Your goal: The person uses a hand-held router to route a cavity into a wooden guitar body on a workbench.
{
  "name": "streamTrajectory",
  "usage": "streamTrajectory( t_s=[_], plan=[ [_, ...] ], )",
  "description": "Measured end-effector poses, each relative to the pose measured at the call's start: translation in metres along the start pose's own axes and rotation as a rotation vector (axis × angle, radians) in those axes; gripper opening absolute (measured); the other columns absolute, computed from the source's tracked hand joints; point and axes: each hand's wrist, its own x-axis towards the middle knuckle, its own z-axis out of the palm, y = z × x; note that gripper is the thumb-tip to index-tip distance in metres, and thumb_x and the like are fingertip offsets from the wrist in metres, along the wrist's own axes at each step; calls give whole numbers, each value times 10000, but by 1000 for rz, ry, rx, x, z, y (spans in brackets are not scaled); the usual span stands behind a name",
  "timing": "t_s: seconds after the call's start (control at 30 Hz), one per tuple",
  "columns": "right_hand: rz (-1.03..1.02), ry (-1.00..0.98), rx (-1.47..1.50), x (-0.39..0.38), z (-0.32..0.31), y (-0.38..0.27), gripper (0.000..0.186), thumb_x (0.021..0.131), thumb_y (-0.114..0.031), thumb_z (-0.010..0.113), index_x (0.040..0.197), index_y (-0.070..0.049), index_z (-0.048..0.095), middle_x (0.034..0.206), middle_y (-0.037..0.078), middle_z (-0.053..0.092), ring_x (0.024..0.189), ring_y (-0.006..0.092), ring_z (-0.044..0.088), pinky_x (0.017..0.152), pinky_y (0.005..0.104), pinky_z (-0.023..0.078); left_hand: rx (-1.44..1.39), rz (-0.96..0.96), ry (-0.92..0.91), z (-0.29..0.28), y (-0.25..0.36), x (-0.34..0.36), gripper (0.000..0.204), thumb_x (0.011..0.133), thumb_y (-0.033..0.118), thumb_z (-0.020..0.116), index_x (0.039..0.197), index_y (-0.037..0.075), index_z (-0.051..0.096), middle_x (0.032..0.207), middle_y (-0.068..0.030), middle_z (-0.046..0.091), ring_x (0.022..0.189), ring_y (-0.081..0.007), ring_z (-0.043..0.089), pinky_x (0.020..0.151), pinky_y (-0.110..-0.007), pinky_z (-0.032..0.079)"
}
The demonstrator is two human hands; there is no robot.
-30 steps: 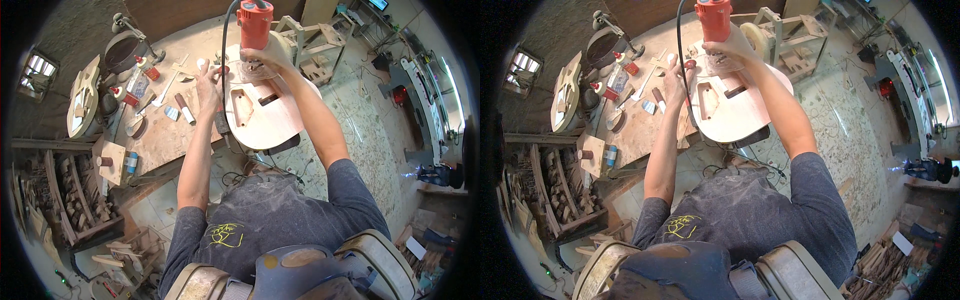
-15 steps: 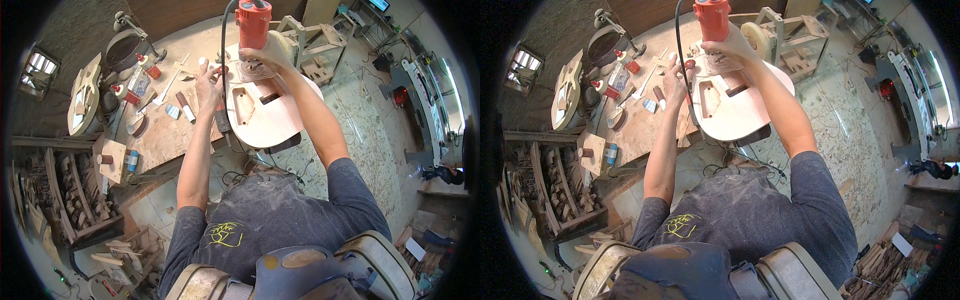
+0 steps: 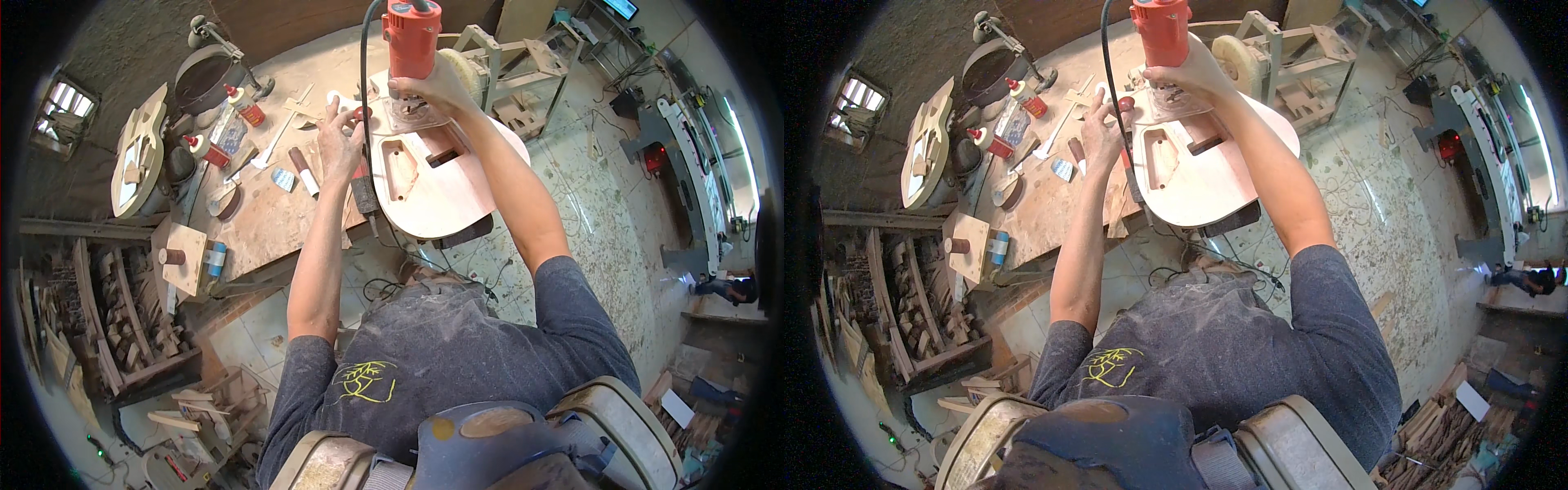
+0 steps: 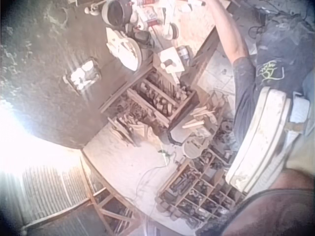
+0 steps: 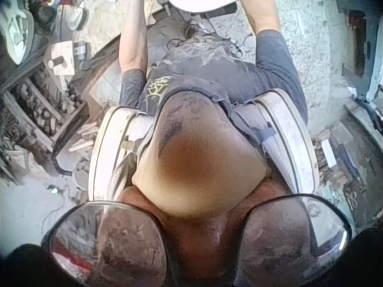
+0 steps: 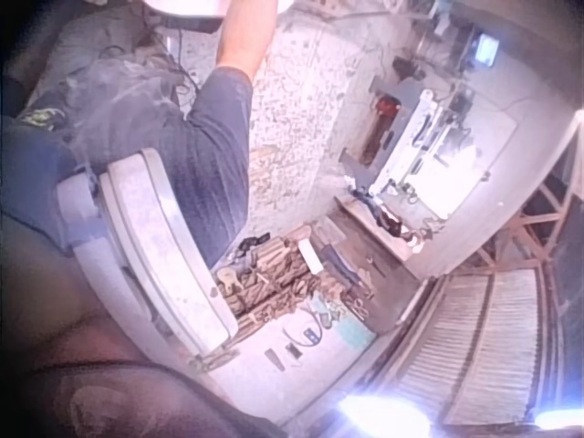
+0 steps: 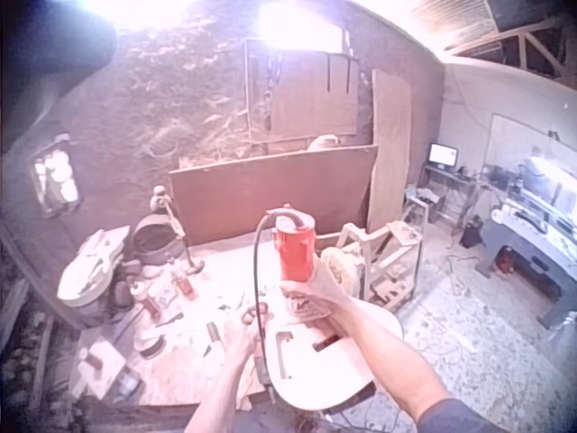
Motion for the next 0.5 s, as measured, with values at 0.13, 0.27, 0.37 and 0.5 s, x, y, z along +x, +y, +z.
streamTrajectory(
  t_s=[0.13,0.27,0.37,0.5],
  plan=[
    [-31,-7,-48,3,2,3,348,799,-261,821,1004,-28,664,869,29,685,789,126,650,741,299,522,12,38,21,1,-14,2,251,837,292,781,1002,103,776,1576,-142,463,1378,-374,498,1092,-462,452],
    [-19,-21,-26,2,3,2,343,795,-257,822,995,-28,663,863,32,684,778,126,650,730,298,518,66,57,25,0,-15,1,238,829,273,787,1006,113,778,1573,-140,468,1377,-373,504,1095,-457,454],
    [-17,-21,-16,1,5,-1,347,789,-250,824,993,-23,660,859,34,683,767,126,648,726,298,517,33,53,20,-2,-13,-1,227,834,266,787,1007,119,781,1571,-139,471,1387,-381,495,1109,-453,446],
    [-31,-22,-48,3,5,2,352,786,-240,824,1002,-18,656,866,37,682,768,127,647,724,301,519,40,41,24,-6,-13,-3,250,851,287,784,1032,115,786,1570,-141,471,1402,-361,486,1124,-441,435]
  ],
)
